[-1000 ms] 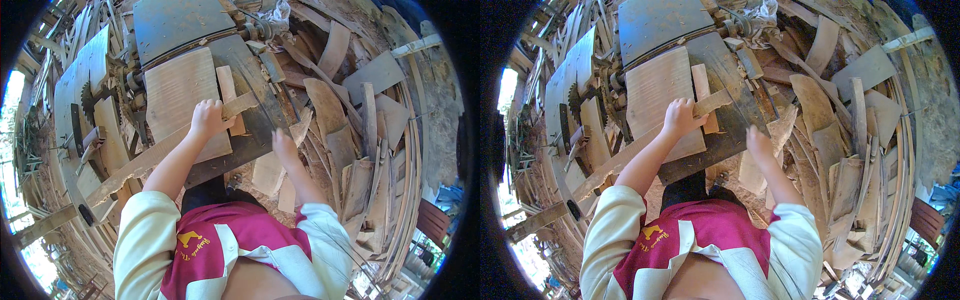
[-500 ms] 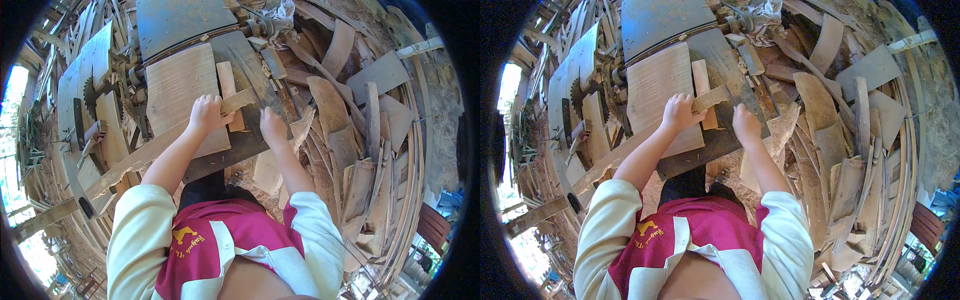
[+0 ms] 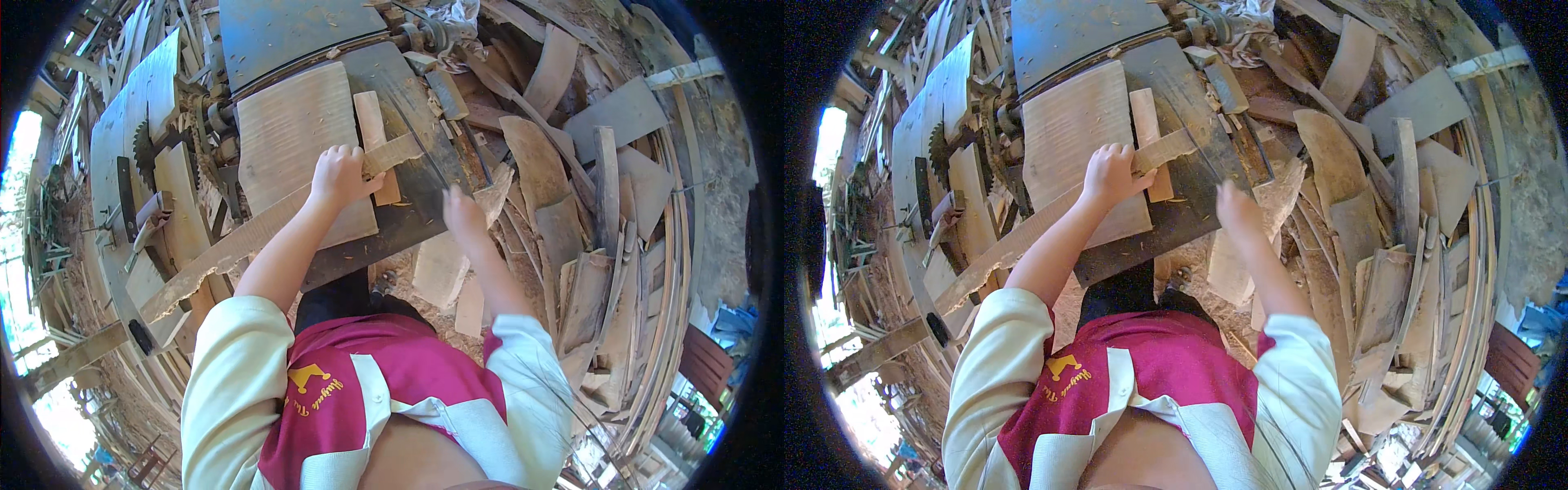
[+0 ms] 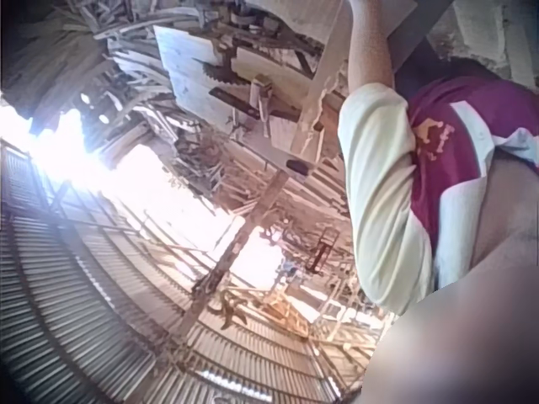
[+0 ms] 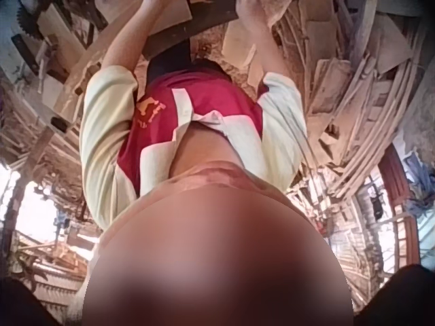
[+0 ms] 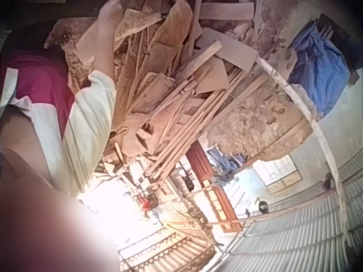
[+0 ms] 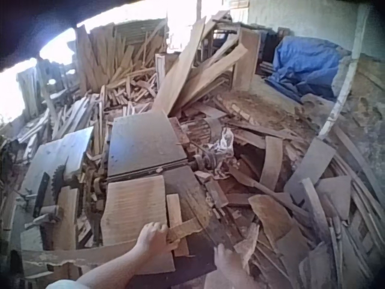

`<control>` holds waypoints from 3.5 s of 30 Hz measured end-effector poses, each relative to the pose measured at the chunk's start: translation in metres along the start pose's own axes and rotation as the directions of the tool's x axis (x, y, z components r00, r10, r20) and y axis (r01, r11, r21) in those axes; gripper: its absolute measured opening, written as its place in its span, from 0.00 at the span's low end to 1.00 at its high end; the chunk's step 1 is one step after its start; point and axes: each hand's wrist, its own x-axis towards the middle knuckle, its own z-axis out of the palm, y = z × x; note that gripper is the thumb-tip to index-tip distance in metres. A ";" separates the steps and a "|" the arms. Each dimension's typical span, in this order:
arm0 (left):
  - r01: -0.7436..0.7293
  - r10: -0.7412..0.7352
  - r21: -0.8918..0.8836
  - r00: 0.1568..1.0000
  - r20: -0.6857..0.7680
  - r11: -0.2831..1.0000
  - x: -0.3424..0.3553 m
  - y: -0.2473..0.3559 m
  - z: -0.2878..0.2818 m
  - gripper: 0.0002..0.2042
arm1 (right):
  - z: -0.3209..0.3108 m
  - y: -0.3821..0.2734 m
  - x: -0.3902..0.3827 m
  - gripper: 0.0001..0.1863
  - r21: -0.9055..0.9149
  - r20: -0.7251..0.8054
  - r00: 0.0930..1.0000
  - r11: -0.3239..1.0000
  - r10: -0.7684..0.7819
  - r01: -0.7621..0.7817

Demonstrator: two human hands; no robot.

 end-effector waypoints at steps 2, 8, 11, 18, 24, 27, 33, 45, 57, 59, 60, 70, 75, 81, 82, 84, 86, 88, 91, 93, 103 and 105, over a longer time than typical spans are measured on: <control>0.012 -0.012 0.002 1.000 -0.002 1.000 0.000 -0.002 -0.001 0.23 | 0.007 -0.017 0.020 0.12 0.016 0.006 1.000 1.000 0.008 -0.008; 0.000 -0.001 -0.021 0.998 -0.065 1.000 0.000 -0.003 0.001 0.23 | -0.006 0.002 -0.015 0.11 -0.017 0.037 0.999 1.000 0.023 -0.022; 0.031 -0.032 -0.045 0.999 -0.023 0.998 0.000 -0.003 0.000 0.23 | -0.027 0.023 -0.071 0.11 -0.038 0.087 0.995 0.999 0.041 -0.038; 0.046 -0.046 -0.038 0.999 0.015 0.998 0.000 -0.001 -0.004 0.24 | -0.039 0.013 -0.052 0.10 -0.072 0.128 0.991 0.997 0.030 -0.021; 0.025 -0.024 0.010 1.000 -0.011 1.000 0.006 -0.007 -0.001 0.24 | -0.018 -0.008 0.009 0.11 0.025 0.054 0.998 1.000 0.013 -0.014; 0.027 -0.027 0.007 1.000 -0.003 1.000 0.005 -0.009 -0.001 0.24 | -0.026 -0.008 -0.011 0.11 -0.023 0.158 0.987 0.999 0.038 -0.035; 0.031 -0.031 0.012 1.000 -0.001 0.999 0.004 -0.009 0.002 0.24 | -0.075 0.005 -0.058 0.12 -0.120 0.258 0.956 0.986 0.143 -0.115; 0.021 -0.021 0.014 1.000 -0.005 1.000 0.008 -0.011 0.000 0.24 | -0.112 -0.014 -0.026 0.13 -0.126 0.262 0.964 0.992 0.054 -0.021; -0.002 0.003 0.022 1.000 -0.031 1.000 0.008 -0.012 0.002 0.23 | -0.143 -0.020 -0.004 0.16 -0.204 0.379 0.921 0.979 0.093 -0.015; -0.004 0.004 0.009 1.000 -0.023 1.000 0.008 -0.012 0.001 0.23 | -0.147 -0.027 -0.001 0.16 -0.197 0.436 0.896 0.980 0.088 0.000; -0.001 0.001 0.004 1.000 -0.018 1.000 0.008 -0.012 0.001 0.23 | -0.148 -0.029 0.000 0.16 -0.198 0.435 0.896 0.980 0.094 -0.006; 0.008 -0.009 0.027 1.000 0.021 1.000 0.008 -0.013 -0.002 0.24 | -0.162 -0.031 0.013 0.15 -0.186 0.452 0.892 0.981 0.034 0.057; 0.000 0.000 0.005 1.000 0.008 1.000 0.009 -0.010 -0.001 0.24 | -0.110 -0.028 0.026 0.15 -0.147 0.405 0.914 0.986 -0.012 0.078; 0.008 -0.008 0.021 1.000 -0.023 1.000 0.007 -0.012 0.005 0.23 | -0.067 -0.030 0.058 0.12 -0.078 0.288 0.957 0.995 -0.042 0.067; 0.003 -0.002 0.018 1.000 -0.027 1.000 0.007 -0.013 0.004 0.23 | -0.064 -0.032 0.064 0.13 -0.057 0.294 0.955 0.997 -0.040 0.059; 0.012 -0.011 0.023 1.000 -0.029 1.000 0.007 -0.013 0.002 0.23 | -0.061 -0.038 0.067 0.13 -0.039 0.304 0.952 0.997 -0.045 0.059; 0.015 -0.014 0.029 0.999 -0.033 0.999 0.009 -0.013 0.001 0.23 | -0.057 -0.043 0.063 0.13 -0.072 0.267 0.964 0.997 -0.014 0.034; 0.028 -0.028 0.008 1.000 -0.014 1.000 0.010 -0.011 -0.001 0.23 | -0.050 -0.040 0.058 0.14 -0.071 0.262 0.965 0.997 -0.005 0.024; 0.035 -0.035 0.025 0.999 0.011 0.999 0.008 -0.008 0.002 0.23 | -0.059 -0.033 0.047 0.13 -0.030 0.247 0.969 0.999 -0.021 0.029; 0.023 -0.023 0.006 1.000 -0.013 1.000 0.006 -0.007 0.003 0.24 | -0.070 -0.023 0.035 0.13 0.002 0.235 0.971 0.999 -0.039 0.040; 0.006 -0.007 -0.033 1.000 -0.012 0.999 0.004 -0.009 0.003 0.23 | -0.133 0.000 -0.049 0.14 -0.136 0.355 0.923 0.985 0.148 -0.106; 0.002 -0.003 -0.029 1.000 -0.019 1.000 0.005 -0.008 0.004 0.23 | -0.137 0.005 -0.042 0.15 -0.126 0.349 0.922 0.983 0.168 -0.131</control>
